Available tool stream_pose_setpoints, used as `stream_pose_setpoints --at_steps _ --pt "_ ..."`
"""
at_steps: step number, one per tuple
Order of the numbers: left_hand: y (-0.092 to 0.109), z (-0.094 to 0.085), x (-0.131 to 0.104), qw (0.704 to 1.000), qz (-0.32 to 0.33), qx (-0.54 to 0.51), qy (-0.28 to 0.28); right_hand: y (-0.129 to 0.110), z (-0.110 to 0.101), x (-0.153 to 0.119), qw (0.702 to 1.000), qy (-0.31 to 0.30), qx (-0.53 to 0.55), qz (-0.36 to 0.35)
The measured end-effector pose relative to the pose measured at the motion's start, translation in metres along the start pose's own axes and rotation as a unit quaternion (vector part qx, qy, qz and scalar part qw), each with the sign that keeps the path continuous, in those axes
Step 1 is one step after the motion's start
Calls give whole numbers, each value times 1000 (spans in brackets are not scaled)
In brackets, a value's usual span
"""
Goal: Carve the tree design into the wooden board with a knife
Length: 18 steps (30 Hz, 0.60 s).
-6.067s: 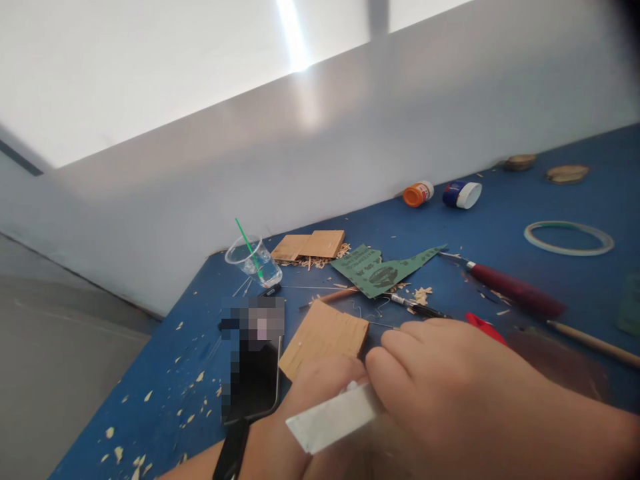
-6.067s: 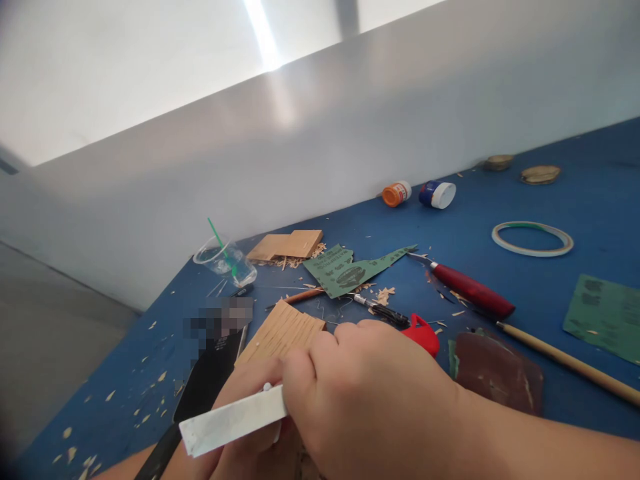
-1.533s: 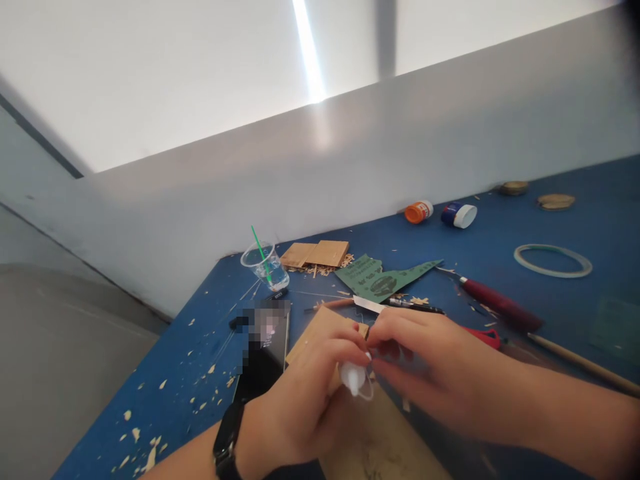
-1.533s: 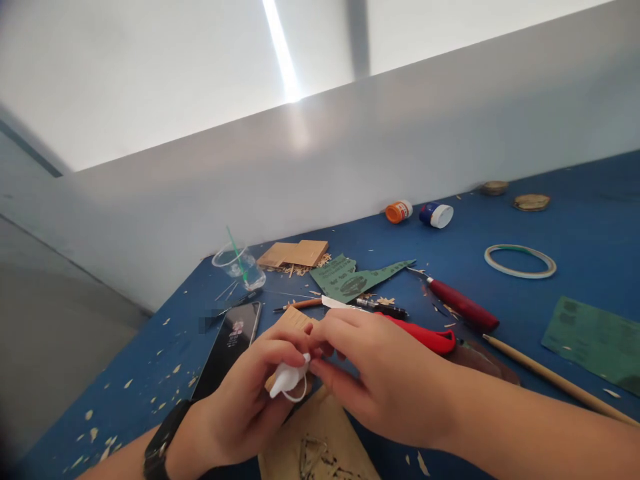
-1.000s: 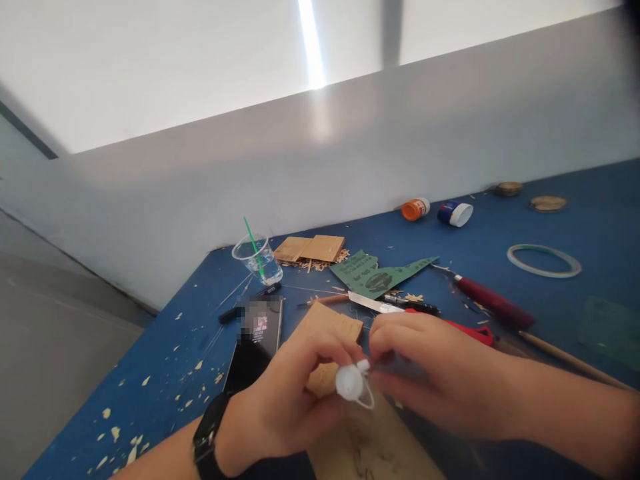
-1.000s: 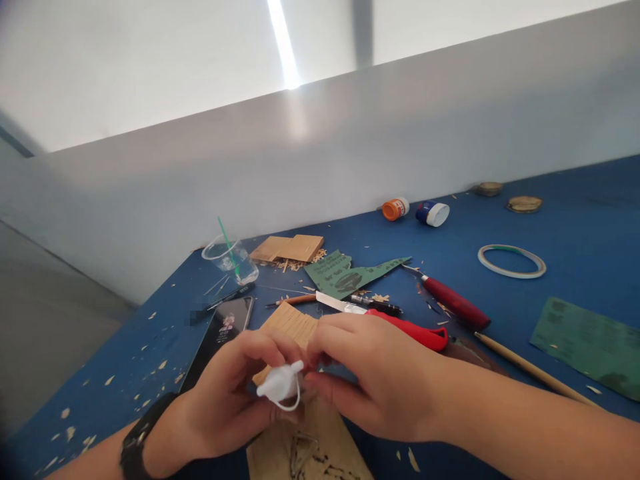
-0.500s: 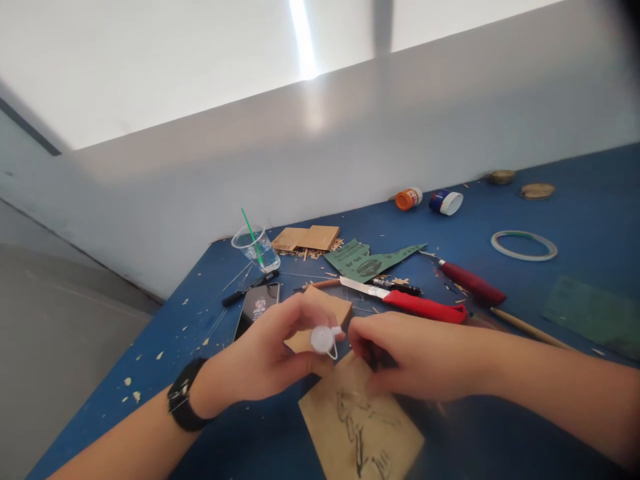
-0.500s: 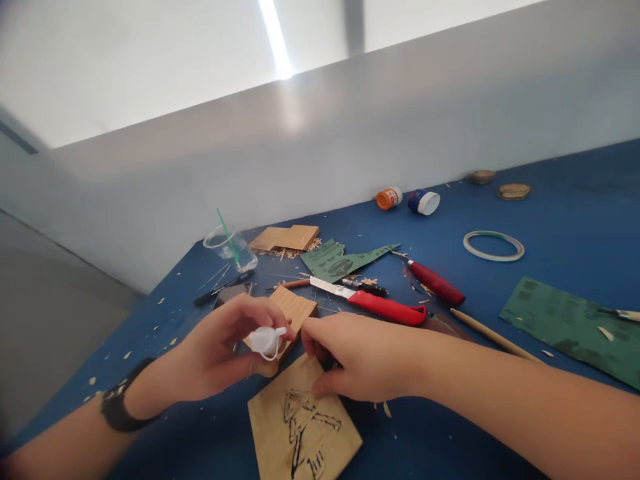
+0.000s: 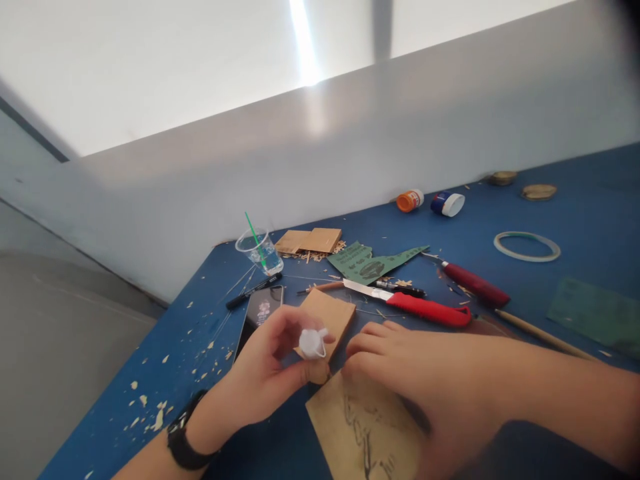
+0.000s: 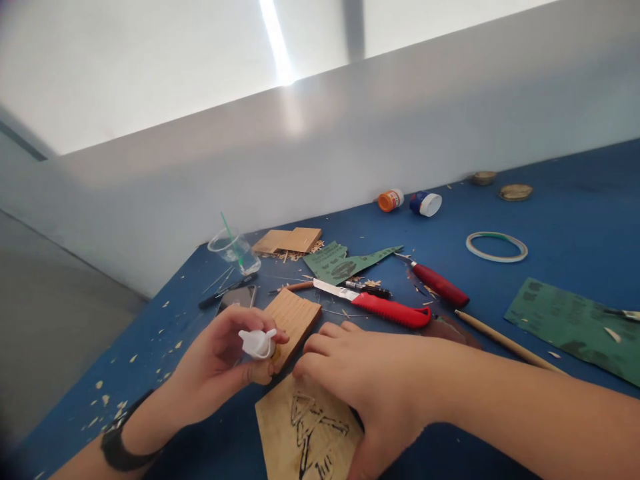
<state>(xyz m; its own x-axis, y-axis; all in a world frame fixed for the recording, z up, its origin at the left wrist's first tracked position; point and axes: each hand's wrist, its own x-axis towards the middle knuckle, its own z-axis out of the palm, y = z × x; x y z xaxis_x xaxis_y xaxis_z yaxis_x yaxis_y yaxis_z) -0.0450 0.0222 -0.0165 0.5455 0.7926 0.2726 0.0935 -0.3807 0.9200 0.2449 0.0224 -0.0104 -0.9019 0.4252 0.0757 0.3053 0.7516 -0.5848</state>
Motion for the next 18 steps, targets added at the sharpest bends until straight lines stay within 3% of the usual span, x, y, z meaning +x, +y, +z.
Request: stream_pose_setpoints --at_steps 6,9,15,18 --pt "9 5 3 996 -34 -64 57 -6 -4 0 989 39 -84 117" --pt "16 11 8 992 -51 -89 68 -3 -16 -4 987 52 -40 147" --pt "30 39 19 989 -60 -109 81 2 -27 -3 970 187 102 118" --pt "31 50 27 990 -57 -90 95 1 -24 0 967 202 121 93"
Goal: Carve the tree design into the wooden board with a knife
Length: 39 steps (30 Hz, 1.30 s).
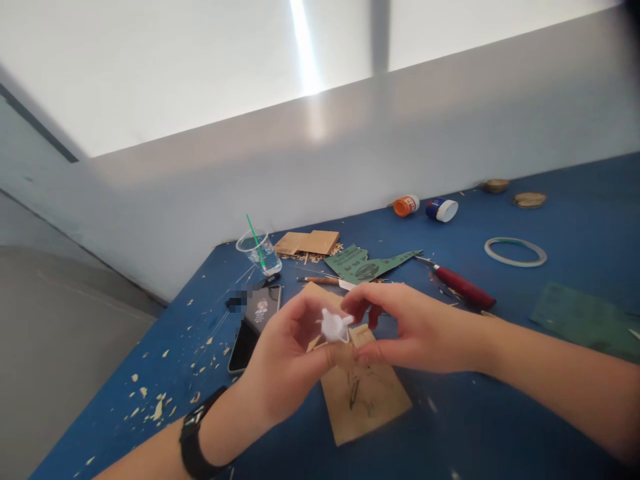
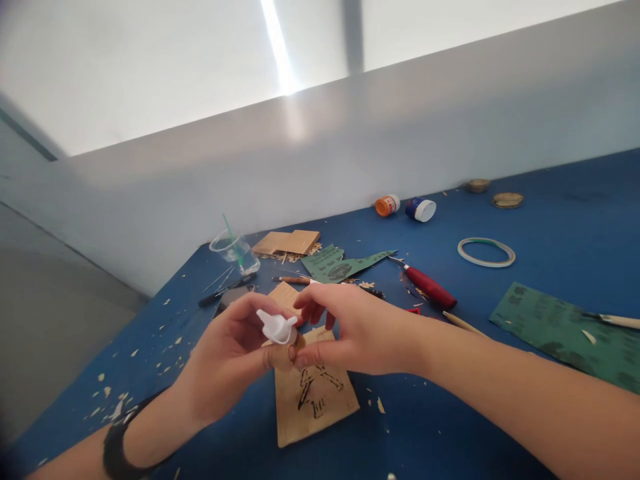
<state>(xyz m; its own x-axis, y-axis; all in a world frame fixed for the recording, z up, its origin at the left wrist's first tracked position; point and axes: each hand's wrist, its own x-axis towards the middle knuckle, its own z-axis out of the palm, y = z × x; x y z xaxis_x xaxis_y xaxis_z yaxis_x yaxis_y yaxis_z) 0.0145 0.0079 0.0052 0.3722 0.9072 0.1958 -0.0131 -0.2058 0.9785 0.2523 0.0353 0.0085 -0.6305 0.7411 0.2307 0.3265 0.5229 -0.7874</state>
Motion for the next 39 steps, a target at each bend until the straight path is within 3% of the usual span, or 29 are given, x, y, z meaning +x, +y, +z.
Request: stream_pose_setpoints --at_steps 4,10,13,15,19,22,29,34,39 --pt "-5 -7 21 998 -15 54 36 7 -5 3 995 31 -92 29" --pt "-25 -53 55 977 -25 176 121 38 -42 14 961 124 -211 126" --pt "-35 -69 63 964 -40 227 131 52 -57 18 940 124 -271 164" --pt "-39 -73 68 957 -48 254 131 57 -61 19 934 91 -296 179" --pt "-40 -68 82 948 -53 291 118 61 -58 18 931 -22 -313 189" --pt "-39 -57 92 945 -51 309 98 60 -53 17 925 -73 -323 185" --pt "-53 -38 113 945 -26 321 50 52 -52 17 900 -53 -387 191" --pt "-60 -44 124 943 -23 330 40 46 -47 15 908 -103 -377 152" --pt "-60 -52 123 937 -36 344 35 52 -48 16 884 -93 -416 192"
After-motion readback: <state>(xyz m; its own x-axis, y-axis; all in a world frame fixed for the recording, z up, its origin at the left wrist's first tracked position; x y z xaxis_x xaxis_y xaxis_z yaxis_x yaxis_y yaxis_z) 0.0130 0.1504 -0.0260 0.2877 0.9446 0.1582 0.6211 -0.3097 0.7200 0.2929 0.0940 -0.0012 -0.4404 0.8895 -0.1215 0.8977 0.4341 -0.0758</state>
